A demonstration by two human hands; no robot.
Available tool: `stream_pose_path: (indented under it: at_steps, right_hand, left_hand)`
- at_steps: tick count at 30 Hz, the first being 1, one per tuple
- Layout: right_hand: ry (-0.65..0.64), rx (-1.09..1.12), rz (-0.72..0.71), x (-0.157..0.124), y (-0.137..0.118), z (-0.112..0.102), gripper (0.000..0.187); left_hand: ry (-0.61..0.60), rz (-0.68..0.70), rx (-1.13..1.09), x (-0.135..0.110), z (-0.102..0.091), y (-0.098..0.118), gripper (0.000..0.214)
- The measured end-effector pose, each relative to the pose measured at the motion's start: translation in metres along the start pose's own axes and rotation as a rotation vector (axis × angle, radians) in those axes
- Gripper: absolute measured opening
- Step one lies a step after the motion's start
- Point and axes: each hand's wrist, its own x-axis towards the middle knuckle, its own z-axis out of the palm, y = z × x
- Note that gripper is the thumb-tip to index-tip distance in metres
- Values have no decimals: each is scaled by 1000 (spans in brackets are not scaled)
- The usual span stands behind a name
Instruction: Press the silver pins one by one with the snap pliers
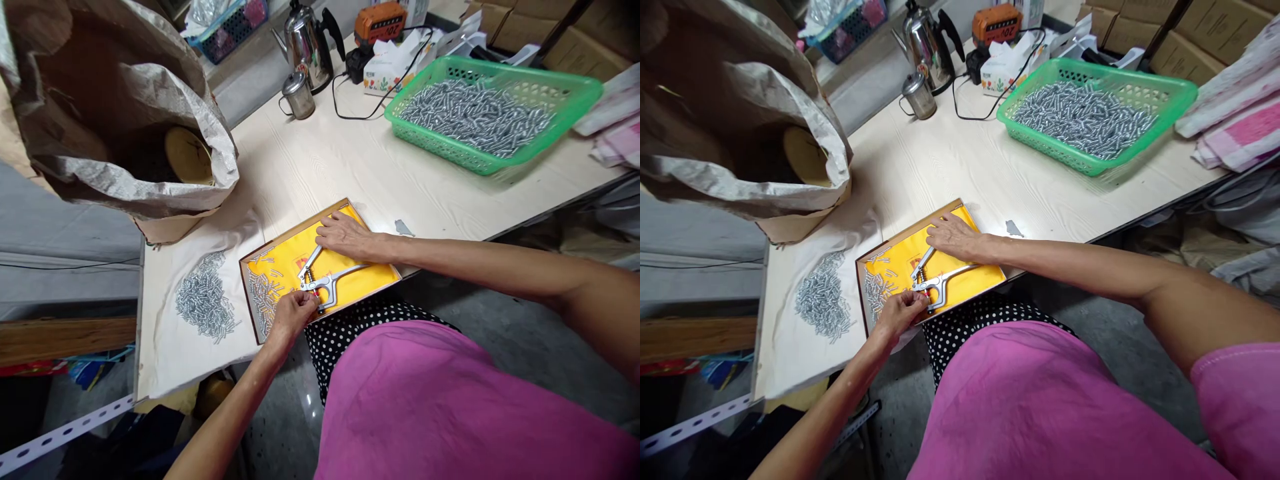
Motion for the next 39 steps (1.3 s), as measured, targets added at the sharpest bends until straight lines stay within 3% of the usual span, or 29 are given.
stream_pose_path:
  at_steps: [7, 12, 13, 16, 19, 31, 36, 39]
  right_hand:
    - [-1, -82, 54, -4, -4, -4, 24]
    - [-38, -15, 80, -11, -3, -8, 17]
    - [-33, 23, 92, -15, -2, -8, 24]
    - [-9, 140, 88, -30, -1, -9, 68]
    - [-5, 191, 60, -43, -1, -8, 85]
    - [-29, 108, 54, -53, -11, -11, 77]
    - [-11, 103, 136, -54, -19, -11, 82]
    - [-30, 67, 187, -54, -23, -12, 74]
  left_hand:
    - [31, -11, -19, 1, 2, -7, 33]
    - [29, -1, -38, 0, 4, -8, 35]
    - [31, 0, -39, 0, 4, -8, 35]
    - [39, 2, -28, 0, 4, -10, 35]
    - [38, 3, -23, 0, 3, -12, 36]
    - [63, 24, -33, -2, 4, -11, 34]
    - [77, 18, -32, 1, 4, -13, 35]
    - [71, 37, 20, -1, 2, -13, 32]
